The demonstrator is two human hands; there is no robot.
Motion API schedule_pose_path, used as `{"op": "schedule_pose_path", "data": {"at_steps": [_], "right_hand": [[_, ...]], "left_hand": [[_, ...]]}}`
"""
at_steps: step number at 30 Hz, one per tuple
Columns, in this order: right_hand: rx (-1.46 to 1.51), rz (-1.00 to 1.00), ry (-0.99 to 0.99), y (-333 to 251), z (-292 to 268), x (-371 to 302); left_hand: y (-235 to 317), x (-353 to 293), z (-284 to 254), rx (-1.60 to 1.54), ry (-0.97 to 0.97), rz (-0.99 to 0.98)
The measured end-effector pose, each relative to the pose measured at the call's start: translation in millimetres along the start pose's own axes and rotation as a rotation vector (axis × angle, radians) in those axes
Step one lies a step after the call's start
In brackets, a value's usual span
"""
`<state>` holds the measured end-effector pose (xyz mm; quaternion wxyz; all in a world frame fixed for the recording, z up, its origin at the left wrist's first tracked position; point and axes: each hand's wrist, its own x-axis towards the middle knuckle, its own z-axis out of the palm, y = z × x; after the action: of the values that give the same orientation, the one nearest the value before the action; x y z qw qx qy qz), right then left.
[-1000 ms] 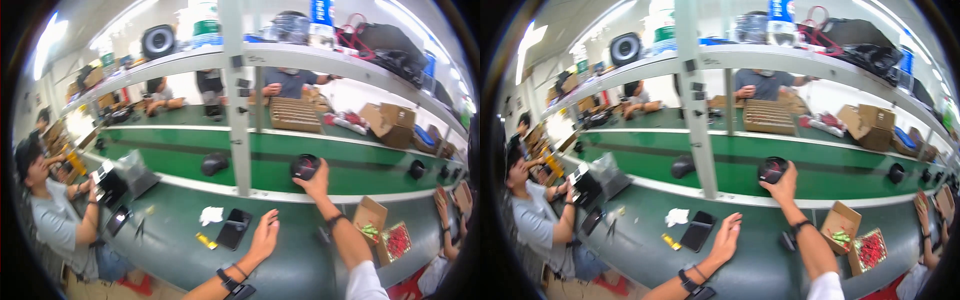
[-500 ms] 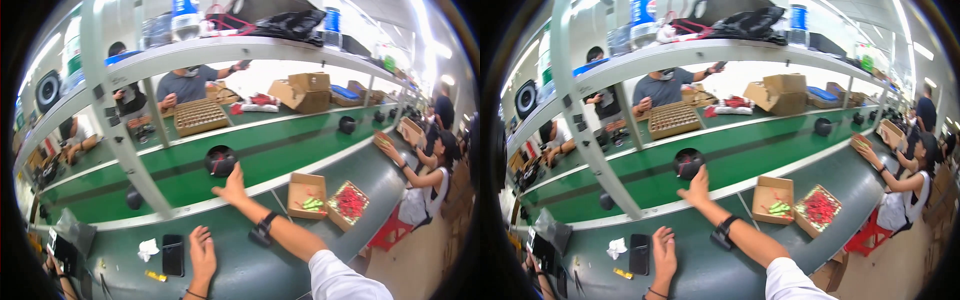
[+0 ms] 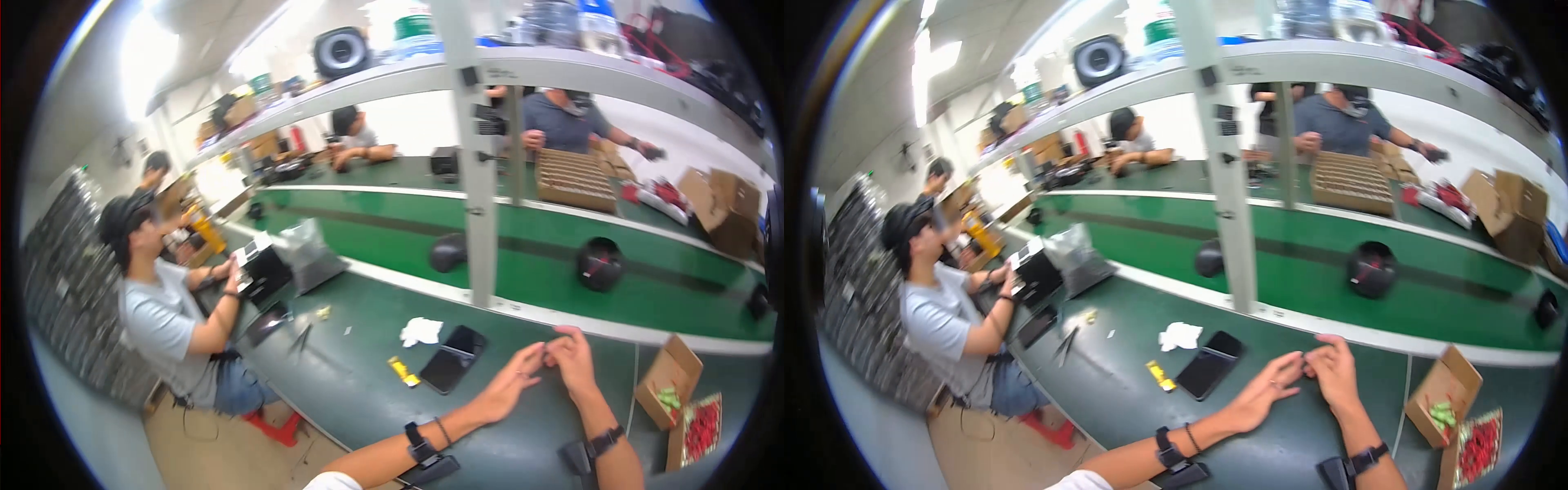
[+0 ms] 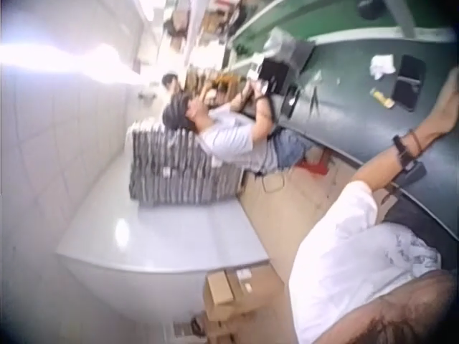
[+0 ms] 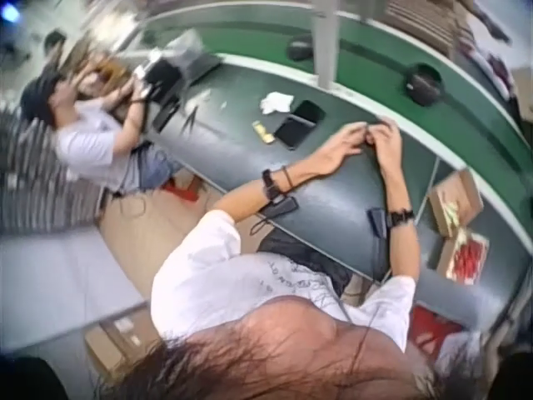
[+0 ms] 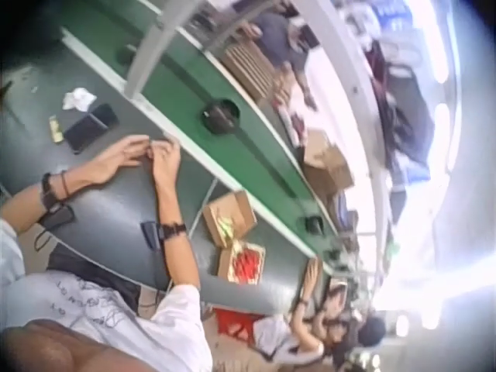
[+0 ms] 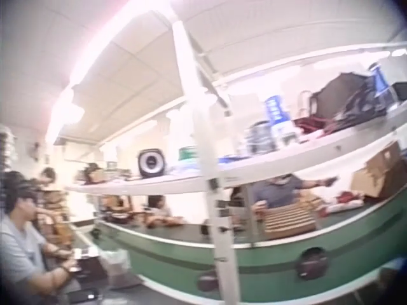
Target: Assembling small electronic components including a fan and wiring into a black plastic housing on an assembly line.
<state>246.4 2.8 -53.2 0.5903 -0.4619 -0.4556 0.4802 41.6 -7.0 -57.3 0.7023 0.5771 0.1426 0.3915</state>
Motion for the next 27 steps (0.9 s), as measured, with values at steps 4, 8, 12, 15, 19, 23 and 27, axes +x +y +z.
{"op": "schedule_pose_path", "data": {"at_steps": [4,8,12,15,19,23,27], "right_hand": [[-0.046,-0.006,-0.083,0,22,3],[-0.076,-0.005,-0.069,-6,29,1],[-0.102,-0.008,-0.039,-4,23,1],[-0.105,-0.004,-0.032,-8,25,1],[-0.112,0.003,-0.047,-7,26,2],[-0.092,-0.015,-0.030,-3,25,3],[-0.083,-0.027,-0.035,-2,25,5]], "left_hand": [[14,-12,-10,0.025,0.035,-0.006],[13,-14,-14,0.121,-0.014,0.032],[18,-9,-7,0.128,-0.058,0.063],[18,-9,-6,0.163,-0.062,0.058],[10,-12,-12,0.092,-0.045,0.033],[8,-10,-13,0.053,-0.044,-0.023],[19,-12,-7,-0.027,-0.028,-0.122]]}}
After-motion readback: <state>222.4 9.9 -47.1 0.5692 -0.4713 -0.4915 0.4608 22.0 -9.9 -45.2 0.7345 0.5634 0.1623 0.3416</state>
